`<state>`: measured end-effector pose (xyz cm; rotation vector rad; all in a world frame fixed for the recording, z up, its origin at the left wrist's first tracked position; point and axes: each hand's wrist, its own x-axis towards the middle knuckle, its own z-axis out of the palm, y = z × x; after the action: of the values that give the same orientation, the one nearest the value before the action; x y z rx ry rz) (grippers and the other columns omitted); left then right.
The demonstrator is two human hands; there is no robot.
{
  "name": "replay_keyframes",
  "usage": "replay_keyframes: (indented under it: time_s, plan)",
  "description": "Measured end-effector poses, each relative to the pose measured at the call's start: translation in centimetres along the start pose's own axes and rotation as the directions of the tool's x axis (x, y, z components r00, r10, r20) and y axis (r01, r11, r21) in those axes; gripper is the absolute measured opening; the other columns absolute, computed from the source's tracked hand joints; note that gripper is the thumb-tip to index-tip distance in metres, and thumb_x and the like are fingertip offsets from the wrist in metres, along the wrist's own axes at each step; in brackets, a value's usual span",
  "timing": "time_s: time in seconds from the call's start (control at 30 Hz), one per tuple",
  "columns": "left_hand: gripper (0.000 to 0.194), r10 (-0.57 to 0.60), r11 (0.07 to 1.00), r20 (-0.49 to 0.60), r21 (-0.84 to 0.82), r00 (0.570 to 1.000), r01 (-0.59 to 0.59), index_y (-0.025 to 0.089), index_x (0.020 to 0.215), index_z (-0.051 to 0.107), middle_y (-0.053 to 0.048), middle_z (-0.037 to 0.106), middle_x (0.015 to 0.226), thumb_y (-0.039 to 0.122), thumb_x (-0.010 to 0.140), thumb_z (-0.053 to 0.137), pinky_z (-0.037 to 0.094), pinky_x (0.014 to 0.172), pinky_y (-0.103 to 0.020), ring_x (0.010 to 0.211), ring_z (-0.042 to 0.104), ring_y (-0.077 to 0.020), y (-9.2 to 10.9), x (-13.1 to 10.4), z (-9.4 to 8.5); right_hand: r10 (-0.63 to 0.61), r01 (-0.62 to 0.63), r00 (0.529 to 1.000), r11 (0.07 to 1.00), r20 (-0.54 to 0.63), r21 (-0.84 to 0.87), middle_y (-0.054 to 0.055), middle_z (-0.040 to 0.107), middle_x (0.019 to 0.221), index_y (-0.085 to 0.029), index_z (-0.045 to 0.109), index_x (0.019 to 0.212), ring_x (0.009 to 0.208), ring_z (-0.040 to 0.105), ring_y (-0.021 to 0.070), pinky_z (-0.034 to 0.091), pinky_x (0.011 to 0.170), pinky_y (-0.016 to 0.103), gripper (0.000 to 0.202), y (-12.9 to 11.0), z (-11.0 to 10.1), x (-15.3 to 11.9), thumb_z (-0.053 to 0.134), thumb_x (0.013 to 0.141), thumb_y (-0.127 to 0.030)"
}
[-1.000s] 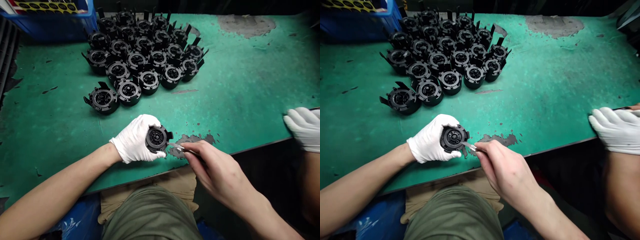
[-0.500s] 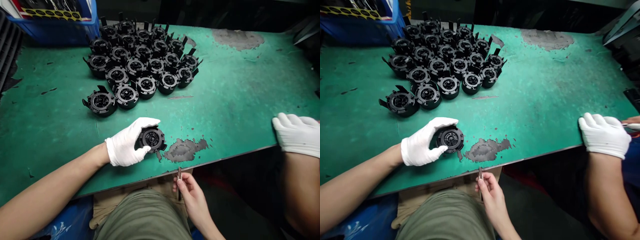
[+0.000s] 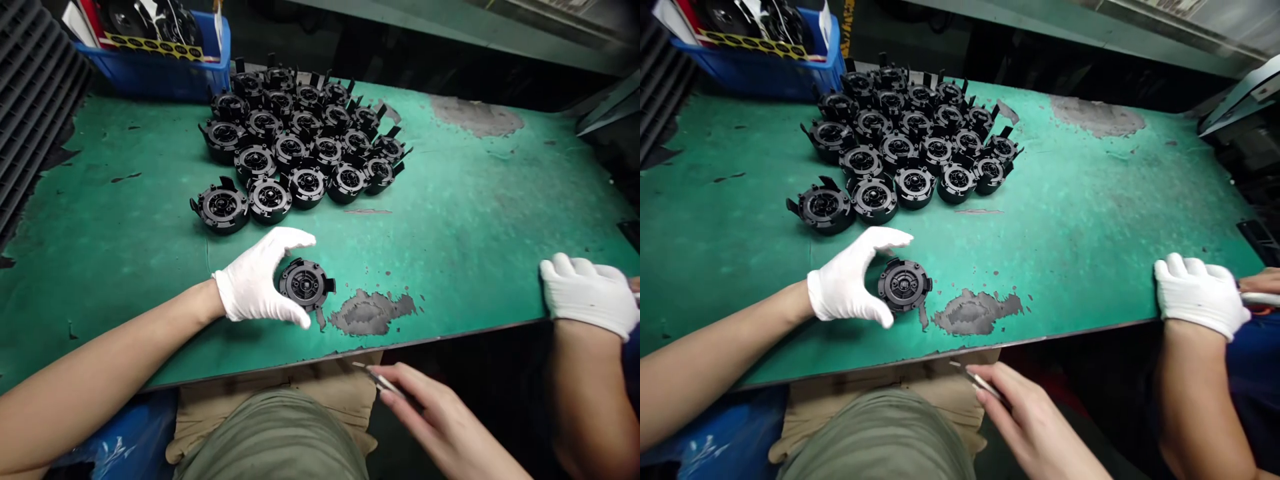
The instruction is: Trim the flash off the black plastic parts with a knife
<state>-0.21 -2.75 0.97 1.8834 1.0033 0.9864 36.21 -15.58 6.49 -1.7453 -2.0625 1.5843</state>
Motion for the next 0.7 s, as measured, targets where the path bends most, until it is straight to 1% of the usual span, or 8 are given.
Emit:
replay_keyframes:
  time_s: [0.03, 0.1, 0.2, 0.27, 0.37, 0.43, 0.53, 0.7]
  plan:
    - [0.118, 0.017, 0.998, 0.07, 0.065, 0.997, -0.022, 0.023, 0.149, 0.056, -0.019, 0.064, 0.148, 0.077, 0.054, 0.099, 0.057, 0.116, -0.058, 0.134, 0.067, -0.0421, -0.1, 0.0, 0.0, -0.051, 0.048, 0.997, 0.998, -0.061, -0.052, 0.008, 0.077, 0.129, -0.029, 0.069, 0.139, 0.115, 0.075, 0.0212, 0.06, 0.098, 0.028, 0.034, -0.8, -1.1, 0.1, 0.058, 0.111, -0.046]
    - [0.116, 0.035, 0.981, 0.185, 0.183, 0.982, -0.069, 0.021, 0.151, 0.055, -0.02, 0.066, 0.146, 0.07, 0.055, 0.101, 0.053, 0.12, -0.061, 0.134, 0.066, -0.0438, -0.2, 0.0, 0.2, -0.196, 0.165, 0.964, 0.971, -0.181, -0.175, 0.008, 0.077, 0.127, -0.029, 0.065, 0.143, 0.111, 0.077, 0.0201, 0.061, 0.092, 0.027, 0.033, -2.0, -2.2, 1.1, 0.057, 0.112, -0.039]
    - [0.107, 0.049, 0.955, 0.252, 0.272, 0.966, -0.12, 0.018, 0.148, 0.057, -0.019, 0.071, 0.139, 0.062, 0.062, 0.101, 0.055, 0.115, -0.059, 0.129, 0.069, -0.0427, -0.3, 0.1, 0.5, -0.471, 0.348, 0.846, 0.844, -0.252, -0.409, 0.009, 0.077, 0.116, -0.023, 0.062, 0.144, 0.099, 0.076, 0.0195, 0.061, 0.083, 0.029, 0.033, -3.5, -1.7, 3.7, 0.055, 0.112, -0.026]
    - [0.108, 0.051, 0.951, 0.261, 0.282, 0.964, -0.126, 0.019, 0.147, 0.057, -0.018, 0.072, 0.136, 0.065, 0.06, 0.1, 0.057, 0.112, -0.057, 0.126, 0.07, -0.0416, -0.4, 0.2, 0.6, -0.579, 0.38, 0.781, 0.737, -0.234, -0.558, 0.007, 0.073, 0.102, -0.017, 0.059, 0.147, 0.085, 0.072, 0.0175, 0.057, 0.075, 0.029, 0.035, -4.4, -1.0, 5.8, 0.053, 0.113, -0.021]
    - [0.11, 0.051, 0.951, 0.261, 0.281, 0.964, -0.126, 0.02, 0.145, 0.057, -0.017, 0.072, 0.135, 0.067, 0.056, 0.102, 0.058, 0.11, -0.056, 0.124, 0.071, -0.041, -0.4, 0.3, 0.5, -0.645, 0.341, 0.741, 0.602, -0.188, -0.722, 0.005, 0.067, 0.093, -0.013, 0.059, 0.146, 0.074, 0.065, 0.0155, 0.048, 0.064, 0.028, 0.034, -5.3, -0.7, 8.1, 0.051, 0.114, -0.021]
    - [0.108, 0.046, 0.952, 0.263, 0.28, 0.964, -0.122, 0.02, 0.144, 0.059, -0.017, 0.073, 0.133, 0.065, 0.056, 0.102, 0.058, 0.11, -0.056, 0.123, 0.071, -0.0409, -0.4, 0.4, 0.5, -0.664, 0.314, 0.733, 0.518, -0.143, -0.796, 0.003, 0.065, 0.089, -0.012, 0.061, 0.144, 0.071, 0.062, 0.0149, 0.043, 0.06, 0.028, 0.032, -5.7, -1.0, 9.0, 0.05, 0.115, -0.022]
    - [0.105, 0.035, 0.956, 0.274, 0.271, 0.961, -0.113, 0.019, 0.141, 0.06, -0.017, 0.074, 0.13, 0.064, 0.057, 0.102, 0.058, 0.108, -0.056, 0.12, 0.072, -0.0409, -0.3, 0.5, 0.5, -0.683, 0.295, 0.727, 0.41, -0.075, -0.863, 0.002, 0.062, 0.086, -0.012, 0.062, 0.14, 0.068, 0.056, 0.0149, 0.04, 0.059, 0.029, 0.031, -6.1, -1.5, 9.5, 0.049, 0.112, -0.014]
    - [0.102, 0.037, 0.959, 0.283, 0.259, 0.958, -0.113, 0.019, 0.139, 0.061, -0.017, 0.075, 0.127, 0.065, 0.057, 0.102, 0.058, 0.106, -0.056, 0.117, 0.073, -0.0414, -0.2, 0.7, 0.6, -0.7, 0.309, 0.714, 0.341, -0.02, -0.888, 0.002, 0.061, 0.085, -0.01, 0.06, 0.138, 0.068, 0.052, 0.0158, 0.038, 0.058, 0.03, 0.036, -6.6, -2.0, 9.5, 0.047, 0.105, -0.005]
